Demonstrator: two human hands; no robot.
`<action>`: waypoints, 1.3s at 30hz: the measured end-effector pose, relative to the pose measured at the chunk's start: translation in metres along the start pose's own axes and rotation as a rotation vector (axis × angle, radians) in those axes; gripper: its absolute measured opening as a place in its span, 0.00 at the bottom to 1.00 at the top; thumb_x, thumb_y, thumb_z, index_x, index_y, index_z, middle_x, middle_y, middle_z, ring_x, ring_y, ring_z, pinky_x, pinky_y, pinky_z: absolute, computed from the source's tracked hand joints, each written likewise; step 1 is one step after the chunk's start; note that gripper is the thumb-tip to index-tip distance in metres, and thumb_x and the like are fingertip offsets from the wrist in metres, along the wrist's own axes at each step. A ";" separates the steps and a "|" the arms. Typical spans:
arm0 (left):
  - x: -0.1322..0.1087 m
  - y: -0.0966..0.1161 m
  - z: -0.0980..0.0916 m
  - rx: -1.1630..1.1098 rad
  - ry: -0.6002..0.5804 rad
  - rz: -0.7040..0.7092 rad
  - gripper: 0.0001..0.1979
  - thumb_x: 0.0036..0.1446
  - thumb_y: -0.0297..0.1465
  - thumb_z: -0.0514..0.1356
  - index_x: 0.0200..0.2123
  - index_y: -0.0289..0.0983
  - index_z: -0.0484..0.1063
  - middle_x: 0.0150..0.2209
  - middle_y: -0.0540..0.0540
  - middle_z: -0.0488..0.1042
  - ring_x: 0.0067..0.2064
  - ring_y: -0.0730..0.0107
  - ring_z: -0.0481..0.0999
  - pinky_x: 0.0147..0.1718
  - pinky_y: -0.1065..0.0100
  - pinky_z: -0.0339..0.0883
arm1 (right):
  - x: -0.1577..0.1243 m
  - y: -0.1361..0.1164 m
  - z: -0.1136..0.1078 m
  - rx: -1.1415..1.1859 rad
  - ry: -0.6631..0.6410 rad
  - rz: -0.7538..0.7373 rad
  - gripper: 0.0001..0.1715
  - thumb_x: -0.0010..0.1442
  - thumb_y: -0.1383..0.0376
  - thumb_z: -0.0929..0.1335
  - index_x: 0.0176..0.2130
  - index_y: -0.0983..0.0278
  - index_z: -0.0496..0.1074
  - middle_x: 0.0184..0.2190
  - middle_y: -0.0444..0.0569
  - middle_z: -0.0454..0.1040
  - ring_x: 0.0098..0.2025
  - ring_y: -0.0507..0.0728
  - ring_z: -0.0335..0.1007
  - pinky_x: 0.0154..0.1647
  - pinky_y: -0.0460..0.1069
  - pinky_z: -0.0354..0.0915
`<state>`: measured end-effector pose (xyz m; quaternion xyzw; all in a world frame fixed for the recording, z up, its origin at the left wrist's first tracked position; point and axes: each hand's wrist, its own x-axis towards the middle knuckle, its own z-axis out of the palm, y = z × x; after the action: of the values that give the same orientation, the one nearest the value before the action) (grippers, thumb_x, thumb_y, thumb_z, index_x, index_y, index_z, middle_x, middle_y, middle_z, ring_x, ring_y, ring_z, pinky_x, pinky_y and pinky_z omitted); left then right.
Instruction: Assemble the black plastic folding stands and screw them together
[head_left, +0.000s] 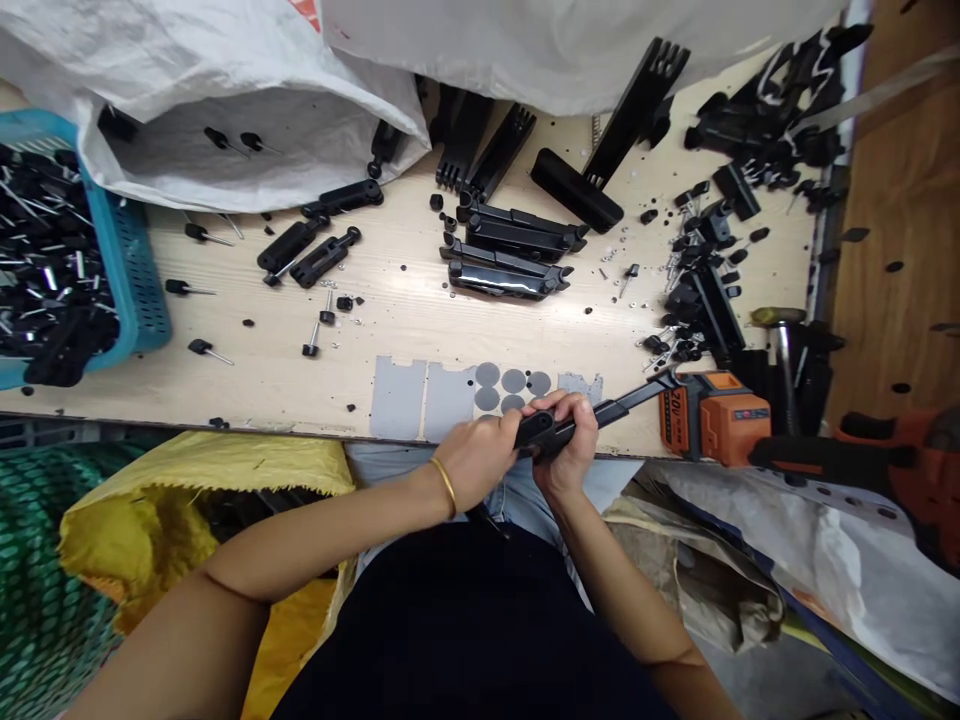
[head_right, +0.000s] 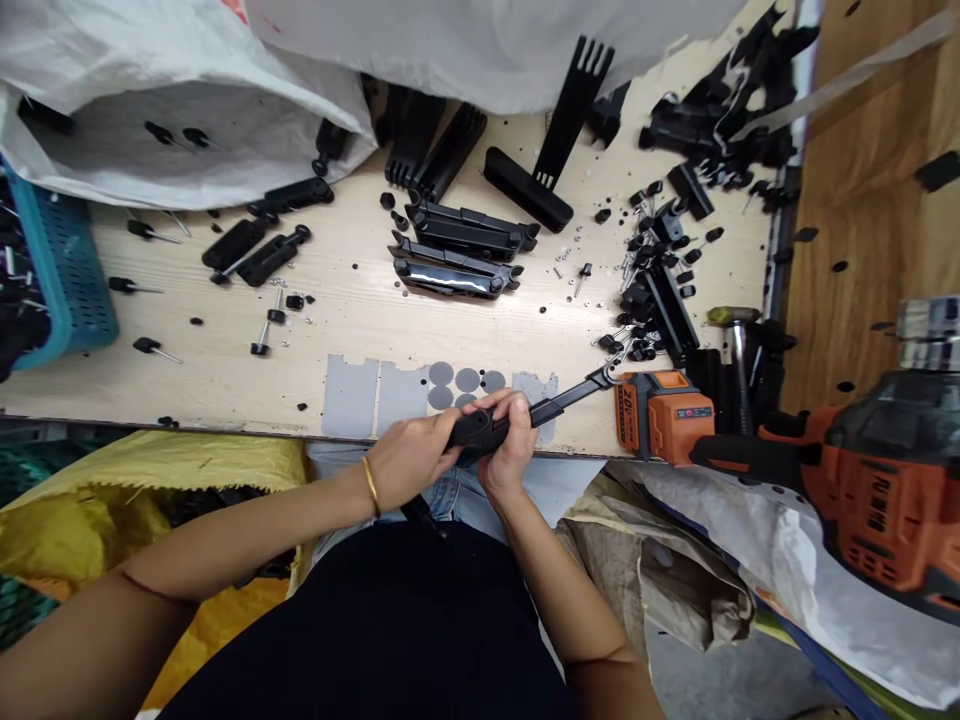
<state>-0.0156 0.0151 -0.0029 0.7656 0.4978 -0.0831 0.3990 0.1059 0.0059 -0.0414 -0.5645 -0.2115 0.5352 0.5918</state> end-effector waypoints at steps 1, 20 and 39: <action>0.006 -0.007 -0.007 0.029 0.002 0.023 0.11 0.60 0.28 0.56 0.47 0.34 0.64 0.37 0.40 0.76 0.37 0.55 0.79 0.32 0.62 0.70 | 0.003 -0.003 -0.006 -0.072 -0.024 0.038 0.21 0.58 0.49 0.64 0.24 0.61 0.63 0.25 0.42 0.69 0.27 0.51 0.69 0.31 0.48 0.67; 0.064 -0.077 -0.021 0.370 0.334 0.440 0.14 0.59 0.33 0.60 0.47 0.33 0.68 0.41 0.42 0.74 0.44 0.62 0.71 0.39 0.65 0.65 | 0.078 0.000 -0.037 -1.398 -0.831 -0.830 0.20 0.64 0.59 0.63 0.52 0.67 0.67 0.40 0.56 0.73 0.42 0.61 0.68 0.42 0.55 0.61; 0.060 -0.051 -0.023 0.319 0.482 0.536 0.22 0.60 0.21 0.53 0.58 0.35 0.61 0.52 0.39 0.71 0.52 0.64 0.70 0.51 0.62 0.63 | 0.269 -0.114 -0.020 -1.720 0.295 -0.242 0.33 0.55 0.68 0.68 0.55 0.84 0.63 0.50 0.81 0.65 0.52 0.69 0.62 0.41 0.58 0.53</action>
<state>-0.0343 0.0828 -0.0458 0.9183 0.3405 0.1298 0.1544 0.2584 0.2555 -0.0397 -0.8516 -0.5209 0.0459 0.0356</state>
